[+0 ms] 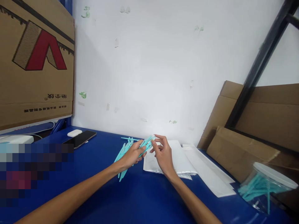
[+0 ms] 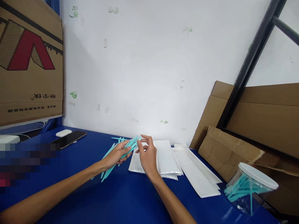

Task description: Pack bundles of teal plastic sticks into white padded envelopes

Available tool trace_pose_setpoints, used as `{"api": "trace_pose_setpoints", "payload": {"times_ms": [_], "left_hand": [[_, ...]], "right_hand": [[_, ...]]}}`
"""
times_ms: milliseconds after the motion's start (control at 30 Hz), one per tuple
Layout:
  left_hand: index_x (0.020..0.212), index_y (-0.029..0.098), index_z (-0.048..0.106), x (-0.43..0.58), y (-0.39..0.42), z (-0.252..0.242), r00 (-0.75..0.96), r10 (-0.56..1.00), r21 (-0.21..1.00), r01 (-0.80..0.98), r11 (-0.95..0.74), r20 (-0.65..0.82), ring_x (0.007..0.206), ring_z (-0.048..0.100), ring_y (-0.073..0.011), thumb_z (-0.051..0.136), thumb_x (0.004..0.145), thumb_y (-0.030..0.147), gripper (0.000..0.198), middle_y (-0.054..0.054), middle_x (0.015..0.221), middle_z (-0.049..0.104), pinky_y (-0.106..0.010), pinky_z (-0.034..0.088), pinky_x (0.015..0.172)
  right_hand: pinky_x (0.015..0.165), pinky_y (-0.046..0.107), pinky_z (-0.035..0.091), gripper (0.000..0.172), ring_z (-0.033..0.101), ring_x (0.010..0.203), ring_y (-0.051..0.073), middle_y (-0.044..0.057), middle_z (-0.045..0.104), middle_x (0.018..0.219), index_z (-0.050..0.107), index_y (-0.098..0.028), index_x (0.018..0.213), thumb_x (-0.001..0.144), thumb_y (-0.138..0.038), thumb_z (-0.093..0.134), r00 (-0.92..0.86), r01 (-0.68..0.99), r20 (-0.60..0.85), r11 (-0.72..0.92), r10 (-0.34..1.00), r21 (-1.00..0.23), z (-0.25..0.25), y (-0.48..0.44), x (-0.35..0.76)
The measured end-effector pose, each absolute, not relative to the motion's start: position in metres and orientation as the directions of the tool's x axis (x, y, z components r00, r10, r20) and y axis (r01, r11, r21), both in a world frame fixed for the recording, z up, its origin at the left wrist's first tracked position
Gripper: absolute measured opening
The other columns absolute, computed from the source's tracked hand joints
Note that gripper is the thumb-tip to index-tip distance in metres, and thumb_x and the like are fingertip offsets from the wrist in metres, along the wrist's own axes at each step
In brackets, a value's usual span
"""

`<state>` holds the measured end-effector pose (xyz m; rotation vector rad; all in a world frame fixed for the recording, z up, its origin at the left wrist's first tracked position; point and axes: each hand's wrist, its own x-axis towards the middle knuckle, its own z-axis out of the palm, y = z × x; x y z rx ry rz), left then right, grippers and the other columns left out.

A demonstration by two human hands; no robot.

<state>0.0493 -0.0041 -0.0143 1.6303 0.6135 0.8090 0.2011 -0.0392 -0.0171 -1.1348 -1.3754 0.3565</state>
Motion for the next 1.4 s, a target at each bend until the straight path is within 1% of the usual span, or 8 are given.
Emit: {"api": "trace_pose_setpoints", "payload": {"times_ms": [167, 300, 467, 600, 733, 1100, 1267, 1400], "left_hand": [[0.107, 0.021, 0.049, 0.043, 0.02, -0.016, 0.465, 0.821, 0.906, 0.087, -0.415, 0.331, 0.057, 0.045, -0.0112, 0.041, 0.091, 0.041, 0.027, 0.002, 0.073, 0.051, -0.021, 0.035, 0.053], [0.096, 0.02, 0.051, 0.012, 0.058, -0.013, 0.315, 0.873, 0.604, 0.632, -0.486, 0.373, 0.07, 0.055, -0.0204, 0.03, 0.094, 0.035, 0.026, -0.004, 0.078, 0.059, -0.029, 0.038, 0.062], [0.103, 0.017, 0.055, -0.026, 0.091, -0.02, 0.273, 0.894, 0.472, 0.773, -0.424, 0.356, 0.079, 0.061, -0.0272, 0.036, 0.091, 0.05, 0.04, -0.012, 0.09, 0.065, -0.032, 0.039, 0.065], [0.122, 0.02, 0.054, -0.03, 0.105, -0.04, 0.381, 0.867, 0.286, 0.834, -0.472, 0.321, 0.094, 0.064, -0.0284, 0.041, 0.091, 0.039, 0.038, -0.013, 0.105, 0.067, -0.033, 0.043, 0.075], [0.134, 0.024, 0.047, -0.024, 0.115, -0.054, 0.402, 0.872, 0.227, 0.855, -0.467, 0.279, 0.102, 0.062, -0.0315, 0.044, 0.09, 0.031, 0.046, -0.015, 0.111, 0.066, -0.037, 0.044, 0.08], [0.12, 0.018, 0.053, -0.02, 0.113, -0.055, 0.373, 0.887, 0.111, 0.903, -0.415, 0.273, 0.097, 0.061, -0.0342, 0.038, 0.092, 0.034, 0.035, -0.019, 0.105, 0.064, -0.043, 0.043, 0.08], [0.118, 0.016, 0.052, -0.019, 0.105, -0.045, 0.347, 0.883, 0.152, 0.9, -0.408, 0.316, 0.097, 0.061, -0.033, 0.041, 0.089, 0.023, 0.032, -0.019, 0.1, 0.064, -0.043, 0.041, 0.083], [0.107, 0.019, 0.056, -0.014, 0.09, -0.023, 0.372, 0.862, 0.259, 0.845, -0.468, 0.343, 0.081, 0.062, -0.0264, 0.034, 0.094, 0.038, 0.032, -0.011, 0.089, 0.065, -0.033, 0.042, 0.072]], "right_hand": [[0.053, 0.024, 0.048, 0.046, 0.064, 0.065, 0.013, 0.006, 0.062, 0.113, 0.036, -0.026, 0.137, 0.095, -0.042, 0.044, 0.254, 0.43, 0.594, 0.461, 0.764, -0.776, -0.021, -0.039, 0.201], [0.054, 0.024, 0.047, 0.045, 0.063, 0.066, 0.013, 0.006, 0.06, 0.111, 0.035, -0.025, 0.138, 0.095, -0.039, 0.041, 0.232, 0.461, 0.622, 0.479, 0.748, -0.747, -0.022, -0.041, 0.199], [0.056, 0.025, 0.047, 0.039, 0.061, 0.068, 0.012, 0.004, 0.058, 0.108, 0.041, -0.026, 0.133, 0.095, -0.035, 0.041, 0.134, 0.517, 0.634, 0.492, 0.761, -0.7, -0.026, -0.043, 0.195], [0.057, 0.026, 0.048, 0.037, 0.06, 0.068, 0.013, 0.005, 0.059, 0.106, 0.045, -0.024, 0.13, 0.095, -0.033, 0.041, 0.091, 0.544, 0.654, 0.512, 0.751, -0.665, -0.029, -0.042, 0.193], [0.056, 0.026, 0.048, 0.037, 0.059, 0.065, 0.012, 0.003, 0.059, 0.102, 0.044, -0.024, 0.13, 0.095, -0.032, 0.039, 0.05, 0.543, 0.651, 0.527, 0.757, -0.654, -0.031, -0.041, 0.193], [0.053, 0.024, 0.049, 0.037, 0.057, 0.057, 0.01, 0.001, 0.057, 0.095, 0.043, -0.024, 0.13, 0.094, -0.032, 0.04, 0.04, 0.442, 0.592, 0.517, 0.805, -0.733, -0.031, -0.042, 0.191], [0.055, 0.025, 0.05, 0.037, 0.059, 0.058, 0.011, 0.001, 0.059, 0.093, 0.045, -0.024, 0.13, 0.093, -0.031, 0.04, 0.07, 0.489, 0.598, 0.495, 0.799, -0.719, -0.03, -0.04, 0.193], [0.056, 0.025, 0.049, 0.039, 0.061, 0.058, 0.011, 0.003, 0.062, 0.095, 0.048, -0.024, 0.13, 0.094, -0.036, 0.042, 0.131, 0.494, 0.555, 0.431, 0.821, -0.755, -0.03, -0.036, 0.199]]}}
